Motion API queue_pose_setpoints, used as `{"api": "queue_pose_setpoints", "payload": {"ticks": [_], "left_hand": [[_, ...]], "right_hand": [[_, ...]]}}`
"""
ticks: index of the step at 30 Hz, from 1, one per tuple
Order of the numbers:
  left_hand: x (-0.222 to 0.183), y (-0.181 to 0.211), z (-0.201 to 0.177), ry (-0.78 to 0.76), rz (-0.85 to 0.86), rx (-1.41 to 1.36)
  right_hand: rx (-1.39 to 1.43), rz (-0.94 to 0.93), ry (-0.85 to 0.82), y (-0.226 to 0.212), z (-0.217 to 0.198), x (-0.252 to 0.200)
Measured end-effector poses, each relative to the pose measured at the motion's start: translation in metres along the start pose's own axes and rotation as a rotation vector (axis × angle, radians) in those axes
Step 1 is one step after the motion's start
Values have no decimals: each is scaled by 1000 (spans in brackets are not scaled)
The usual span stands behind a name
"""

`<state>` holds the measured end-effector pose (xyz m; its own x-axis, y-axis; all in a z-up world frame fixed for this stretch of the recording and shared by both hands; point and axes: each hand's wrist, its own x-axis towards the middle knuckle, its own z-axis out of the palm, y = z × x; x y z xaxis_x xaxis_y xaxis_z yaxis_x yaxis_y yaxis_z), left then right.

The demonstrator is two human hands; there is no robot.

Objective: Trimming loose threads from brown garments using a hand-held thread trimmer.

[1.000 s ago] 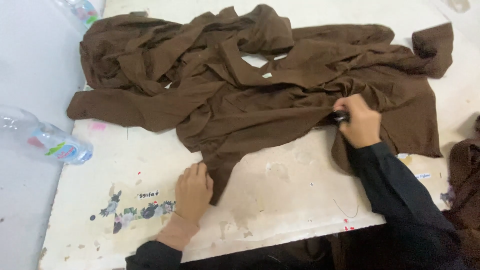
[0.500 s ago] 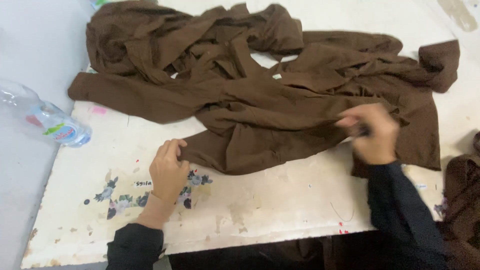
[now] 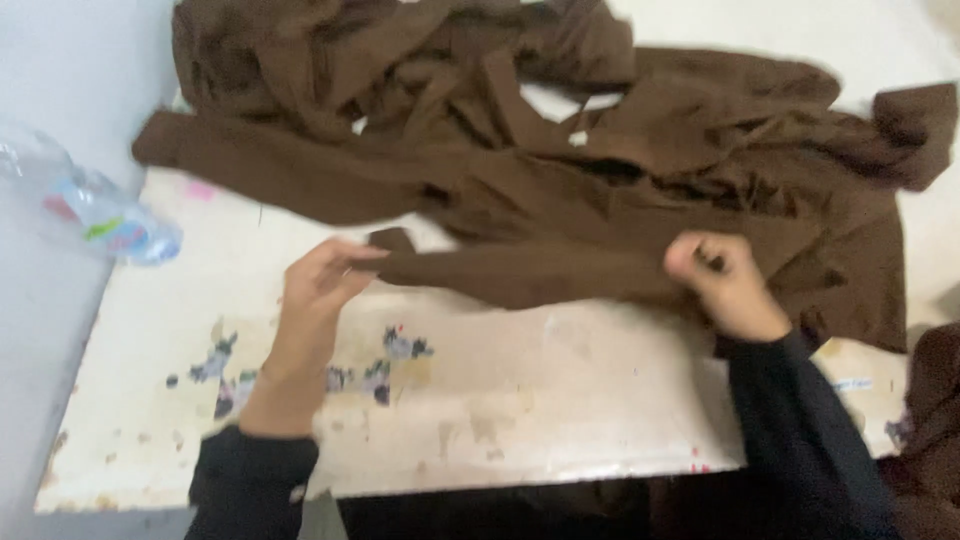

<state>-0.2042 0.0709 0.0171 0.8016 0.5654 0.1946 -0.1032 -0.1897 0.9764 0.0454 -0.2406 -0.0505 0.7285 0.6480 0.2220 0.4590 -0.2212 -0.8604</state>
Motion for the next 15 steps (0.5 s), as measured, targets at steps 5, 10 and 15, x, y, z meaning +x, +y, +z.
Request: {"api": "queue_pose_setpoints", "payload": {"ticks": [5,10,15], "left_hand": [[5,-12,55,-212,-23,97],[-6,-27,101,-380,-200,62],[-7,-46,96,-399,-377,45]], "right_hand": [[-613,-129,246,-56,-11,27],[-20,-66,-96,-113,52,16],[299,40,-466,-47,106,4]]}}
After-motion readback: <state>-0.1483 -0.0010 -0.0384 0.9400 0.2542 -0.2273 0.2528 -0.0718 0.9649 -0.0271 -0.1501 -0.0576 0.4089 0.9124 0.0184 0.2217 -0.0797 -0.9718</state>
